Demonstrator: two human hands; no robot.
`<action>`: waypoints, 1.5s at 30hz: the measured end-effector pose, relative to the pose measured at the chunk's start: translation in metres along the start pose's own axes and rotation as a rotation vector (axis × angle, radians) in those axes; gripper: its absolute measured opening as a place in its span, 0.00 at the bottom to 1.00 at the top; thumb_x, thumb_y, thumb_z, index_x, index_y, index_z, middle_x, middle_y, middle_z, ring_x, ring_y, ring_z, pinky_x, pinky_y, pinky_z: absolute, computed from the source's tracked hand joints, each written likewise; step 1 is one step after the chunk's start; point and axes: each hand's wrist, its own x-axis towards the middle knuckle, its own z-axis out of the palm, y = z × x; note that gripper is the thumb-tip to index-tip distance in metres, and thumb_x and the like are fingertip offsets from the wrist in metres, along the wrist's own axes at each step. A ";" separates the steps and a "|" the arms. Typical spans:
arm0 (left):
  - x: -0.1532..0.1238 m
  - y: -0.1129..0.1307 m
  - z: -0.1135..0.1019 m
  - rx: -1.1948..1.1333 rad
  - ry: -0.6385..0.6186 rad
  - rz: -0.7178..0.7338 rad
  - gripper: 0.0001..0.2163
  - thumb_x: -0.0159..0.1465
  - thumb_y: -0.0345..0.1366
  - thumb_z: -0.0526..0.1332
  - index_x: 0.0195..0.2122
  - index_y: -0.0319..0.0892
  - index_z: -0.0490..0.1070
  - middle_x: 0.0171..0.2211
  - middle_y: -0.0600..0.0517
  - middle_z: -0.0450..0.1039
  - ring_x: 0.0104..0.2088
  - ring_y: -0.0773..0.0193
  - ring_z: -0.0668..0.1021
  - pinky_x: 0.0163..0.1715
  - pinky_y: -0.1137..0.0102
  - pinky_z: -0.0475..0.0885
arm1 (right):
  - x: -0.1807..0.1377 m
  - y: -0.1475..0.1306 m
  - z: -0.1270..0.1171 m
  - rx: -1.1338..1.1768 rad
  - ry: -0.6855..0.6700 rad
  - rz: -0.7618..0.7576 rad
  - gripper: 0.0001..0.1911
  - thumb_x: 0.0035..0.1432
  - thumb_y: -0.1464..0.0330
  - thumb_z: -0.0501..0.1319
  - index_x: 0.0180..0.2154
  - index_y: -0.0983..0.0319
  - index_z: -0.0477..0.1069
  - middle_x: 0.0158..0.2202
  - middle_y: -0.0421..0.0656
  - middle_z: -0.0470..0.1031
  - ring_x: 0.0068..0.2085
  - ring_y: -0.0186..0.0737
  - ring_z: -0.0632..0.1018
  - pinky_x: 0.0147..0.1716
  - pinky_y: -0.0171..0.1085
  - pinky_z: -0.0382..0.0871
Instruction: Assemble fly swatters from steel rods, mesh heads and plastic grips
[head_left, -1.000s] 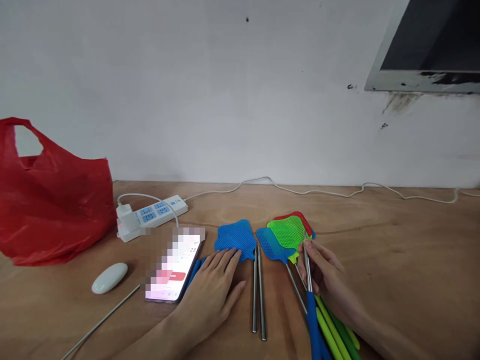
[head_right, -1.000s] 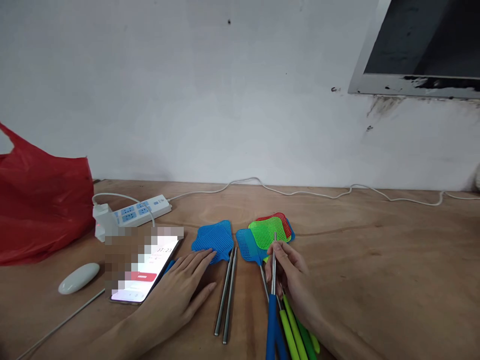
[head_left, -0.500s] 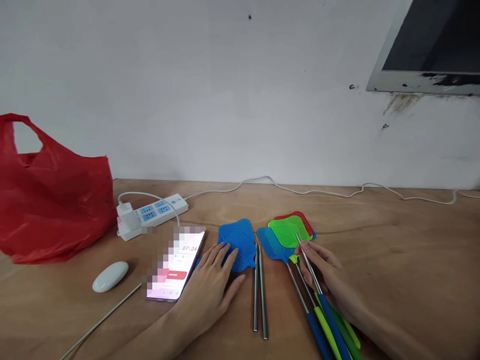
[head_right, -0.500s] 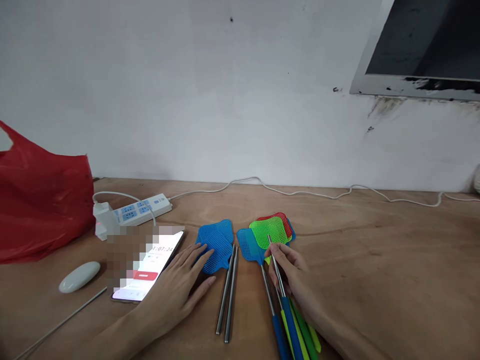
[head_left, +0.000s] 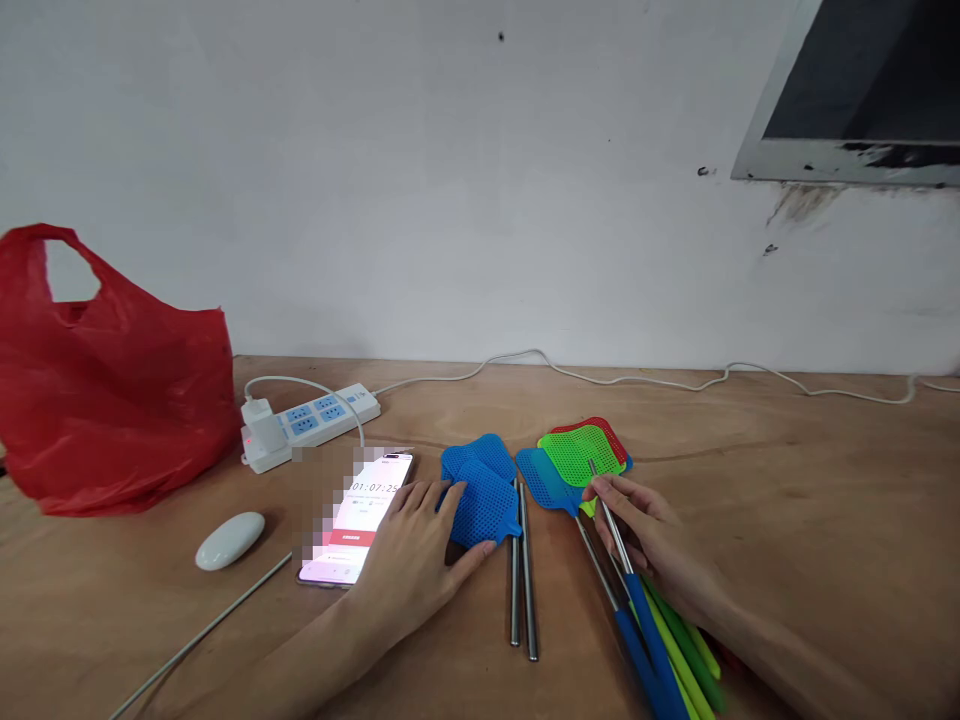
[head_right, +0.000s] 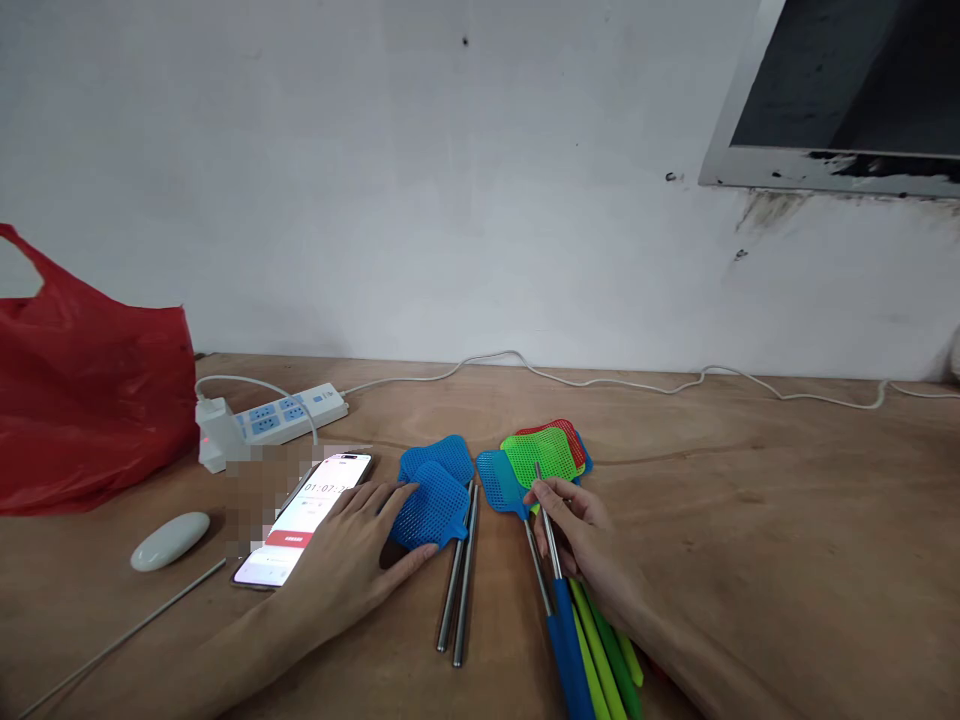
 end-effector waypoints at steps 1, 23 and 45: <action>0.000 0.000 0.000 -0.012 -0.001 0.003 0.29 0.67 0.55 0.56 0.57 0.34 0.69 0.51 0.35 0.74 0.52 0.38 0.75 0.52 0.43 0.67 | 0.000 0.000 0.000 -0.007 -0.011 0.003 0.27 0.49 0.44 0.66 0.31 0.61 0.68 0.15 0.32 0.66 0.13 0.24 0.54 0.12 0.28 0.41; 0.014 -0.002 -0.020 -1.350 0.028 -0.369 0.23 0.62 0.47 0.65 0.54 0.41 0.67 0.41 0.50 0.71 0.28 0.63 0.76 0.20 0.69 0.74 | -0.008 -0.006 -0.005 -0.191 -0.370 0.029 0.27 0.58 0.48 0.60 0.38 0.66 0.80 0.11 0.33 0.61 0.14 0.29 0.58 0.17 0.32 0.47; 0.020 -0.004 -0.028 -1.409 0.046 -0.457 0.23 0.61 0.49 0.67 0.53 0.42 0.69 0.41 0.48 0.75 0.33 0.60 0.76 0.21 0.73 0.71 | 0.005 -0.020 -0.002 -0.217 -0.535 -0.003 0.23 0.59 0.52 0.62 0.38 0.66 0.81 0.11 0.32 0.62 0.12 0.26 0.56 0.14 0.30 0.47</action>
